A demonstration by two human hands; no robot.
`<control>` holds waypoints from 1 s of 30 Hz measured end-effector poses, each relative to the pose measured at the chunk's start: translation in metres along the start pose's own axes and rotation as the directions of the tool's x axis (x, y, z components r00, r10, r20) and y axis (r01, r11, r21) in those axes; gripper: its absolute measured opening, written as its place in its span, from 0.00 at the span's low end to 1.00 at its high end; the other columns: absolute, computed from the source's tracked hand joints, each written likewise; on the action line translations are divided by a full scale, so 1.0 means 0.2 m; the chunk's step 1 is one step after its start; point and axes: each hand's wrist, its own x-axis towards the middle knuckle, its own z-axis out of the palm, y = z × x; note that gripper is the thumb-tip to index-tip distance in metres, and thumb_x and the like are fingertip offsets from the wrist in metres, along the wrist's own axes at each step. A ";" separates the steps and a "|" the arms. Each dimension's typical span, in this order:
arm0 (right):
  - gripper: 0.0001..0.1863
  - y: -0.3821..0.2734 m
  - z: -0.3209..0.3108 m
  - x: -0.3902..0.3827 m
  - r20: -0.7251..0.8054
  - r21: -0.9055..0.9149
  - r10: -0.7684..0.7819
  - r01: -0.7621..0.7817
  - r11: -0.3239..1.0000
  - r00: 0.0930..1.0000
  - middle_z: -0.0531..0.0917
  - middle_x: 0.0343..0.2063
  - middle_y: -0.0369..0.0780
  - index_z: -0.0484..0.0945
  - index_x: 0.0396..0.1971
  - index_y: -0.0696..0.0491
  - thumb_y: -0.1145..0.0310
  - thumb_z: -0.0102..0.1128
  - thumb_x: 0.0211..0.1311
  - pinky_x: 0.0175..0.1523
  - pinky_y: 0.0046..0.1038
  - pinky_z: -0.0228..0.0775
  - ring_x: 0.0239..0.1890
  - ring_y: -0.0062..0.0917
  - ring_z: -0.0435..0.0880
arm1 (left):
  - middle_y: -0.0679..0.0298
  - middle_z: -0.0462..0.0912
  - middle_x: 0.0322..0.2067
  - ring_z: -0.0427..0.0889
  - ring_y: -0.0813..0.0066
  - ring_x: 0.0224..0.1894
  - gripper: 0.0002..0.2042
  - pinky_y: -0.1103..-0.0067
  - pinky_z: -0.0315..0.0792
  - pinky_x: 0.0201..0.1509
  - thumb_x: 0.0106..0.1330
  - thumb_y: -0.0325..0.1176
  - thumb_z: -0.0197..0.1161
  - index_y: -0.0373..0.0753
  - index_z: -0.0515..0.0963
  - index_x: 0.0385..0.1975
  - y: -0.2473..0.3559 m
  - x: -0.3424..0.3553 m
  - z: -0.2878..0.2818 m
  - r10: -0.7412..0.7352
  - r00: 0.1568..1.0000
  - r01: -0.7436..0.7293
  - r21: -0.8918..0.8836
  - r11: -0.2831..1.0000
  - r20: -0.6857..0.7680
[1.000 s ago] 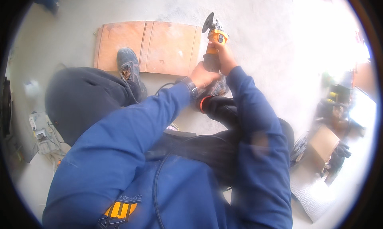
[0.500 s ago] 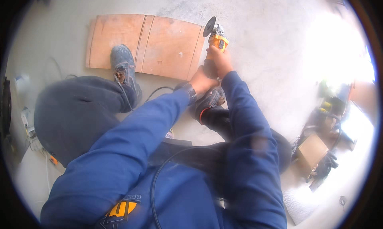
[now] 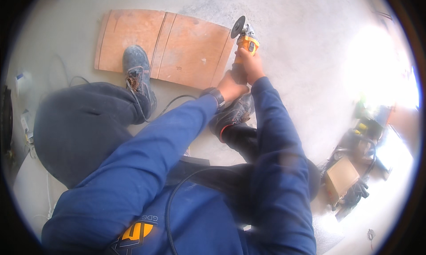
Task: The person uses an angle grinder to cut a rectangular wooden board on the floor. They reposition the board and continue cutting along marked lines, then lift and inspect the cut piece.
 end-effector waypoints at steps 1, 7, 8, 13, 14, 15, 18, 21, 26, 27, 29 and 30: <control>0.17 0.00 0.00 0.01 0.010 0.005 -0.007 0.007 1.000 1.000 0.85 0.38 0.39 0.80 0.48 0.56 0.62 0.64 0.65 0.38 0.33 0.81 0.35 0.27 0.85 | 0.49 0.79 0.57 0.81 0.59 0.62 0.39 0.69 0.76 0.65 0.52 0.32 0.77 0.28 0.63 0.62 0.00 0.00 0.00 0.001 1.000 -0.001 0.005 1.000 -0.001; 0.17 0.00 -0.01 0.03 0.017 0.003 0.009 -0.009 1.000 1.000 0.85 0.37 0.40 0.81 0.46 0.56 0.62 0.65 0.63 0.37 0.34 0.81 0.34 0.27 0.85 | 0.49 0.79 0.57 0.80 0.58 0.63 0.40 0.69 0.75 0.66 0.52 0.33 0.77 0.28 0.62 0.63 0.02 0.01 0.00 -0.039 0.999 0.039 0.026 0.999 0.000; 0.17 0.00 -0.01 0.03 0.008 -0.006 0.018 -0.018 1.000 1.000 0.85 0.36 0.40 0.81 0.46 0.56 0.62 0.65 0.63 0.37 0.34 0.81 0.33 0.27 0.85 | 0.49 0.79 0.57 0.80 0.58 0.63 0.40 0.69 0.75 0.66 0.52 0.34 0.77 0.28 0.62 0.63 0.02 0.01 0.00 -0.040 0.999 0.040 0.013 0.999 0.001; 0.17 0.00 -0.01 0.04 0.014 0.004 0.018 -0.018 1.000 1.000 0.84 0.36 0.40 0.81 0.46 0.56 0.62 0.66 0.62 0.37 0.34 0.81 0.33 0.28 0.85 | 0.49 0.79 0.57 0.80 0.58 0.63 0.40 0.68 0.75 0.65 0.52 0.34 0.76 0.28 0.62 0.63 0.03 0.00 -0.01 -0.042 0.999 0.042 0.003 0.999 0.004; 0.17 0.00 -0.01 0.04 0.004 -0.003 0.025 -0.025 1.000 1.000 0.84 0.36 0.40 0.81 0.46 0.56 0.62 0.66 0.62 0.37 0.34 0.81 0.33 0.28 0.85 | 0.49 0.79 0.57 0.80 0.58 0.63 0.40 0.68 0.75 0.65 0.52 0.34 0.76 0.27 0.62 0.63 0.03 0.00 -0.01 -0.047 0.999 0.047 0.006 0.999 0.005; 0.16 0.00 -0.01 0.04 0.007 0.003 0.020 -0.020 1.000 1.000 0.84 0.36 0.40 0.82 0.45 0.56 0.62 0.66 0.62 0.37 0.34 0.81 0.33 0.28 0.85 | 0.49 0.79 0.57 0.80 0.58 0.63 0.40 0.69 0.75 0.65 0.52 0.34 0.76 0.27 0.62 0.63 0.03 0.01 -0.01 -0.053 0.999 0.053 0.006 0.999 0.005; 0.16 0.00 -0.01 0.04 0.007 0.006 0.010 -0.010 1.000 1.000 0.84 0.36 0.40 0.82 0.44 0.56 0.62 0.66 0.62 0.37 0.34 0.80 0.32 0.27 0.85 | 0.49 0.79 0.56 0.81 0.59 0.62 0.39 0.69 0.75 0.65 0.52 0.34 0.76 0.26 0.62 0.61 0.01 0.02 0.00 -0.029 1.000 0.029 -0.003 1.000 0.002; 0.15 0.00 -0.01 0.04 0.020 0.002 0.000 0.000 1.000 1.000 0.84 0.35 0.40 0.83 0.44 0.56 0.61 0.66 0.62 0.37 0.33 0.80 0.32 0.27 0.85 | 0.49 0.79 0.56 0.81 0.59 0.62 0.39 0.69 0.75 0.65 0.52 0.34 0.76 0.26 0.62 0.60 0.00 0.04 0.01 -0.014 1.000 0.014 0.021 1.000 -0.011; 0.15 0.00 -0.01 0.05 0.007 -0.009 -0.005 0.005 1.000 1.000 0.84 0.34 0.40 0.83 0.44 0.55 0.61 0.66 0.62 0.36 0.33 0.80 0.32 0.27 0.85 | 0.50 0.80 0.55 0.81 0.59 0.61 0.39 0.69 0.75 0.65 0.52 0.34 0.77 0.26 0.62 0.61 -0.01 0.05 0.02 0.006 1.000 -0.006 0.000 1.000 -0.024; 0.15 0.00 -0.01 0.05 0.013 -0.010 -0.008 0.008 1.000 1.000 0.84 0.34 0.40 0.83 0.44 0.55 0.61 0.66 0.62 0.37 0.33 0.80 0.32 0.27 0.85 | 0.50 0.80 0.55 0.81 0.59 0.61 0.39 0.69 0.75 0.65 0.52 0.34 0.77 0.26 0.62 0.61 -0.01 0.05 0.02 -0.006 1.000 0.006 -0.009 1.000 -0.017; 0.15 0.00 -0.01 0.06 -0.002 -0.023 0.004 -0.004 1.000 1.000 0.84 0.34 0.40 0.83 0.44 0.55 0.61 0.66 0.63 0.37 0.33 0.80 0.32 0.27 0.85 | 0.50 0.80 0.55 0.81 0.59 0.61 0.40 0.68 0.75 0.65 0.52 0.35 0.77 0.26 0.62 0.61 0.00 0.05 0.01 -0.008 1.000 0.008 0.003 1.000 -0.018; 0.15 0.00 -0.01 0.06 0.016 -0.019 -0.006 0.006 1.000 1.000 0.84 0.34 0.40 0.83 0.44 0.55 0.61 0.66 0.63 0.37 0.33 0.80 0.32 0.27 0.85 | 0.49 0.80 0.55 0.81 0.59 0.61 0.40 0.68 0.75 0.65 0.52 0.35 0.77 0.26 0.62 0.61 0.00 0.04 0.01 -0.024 1.000 0.024 0.010 1.000 -0.013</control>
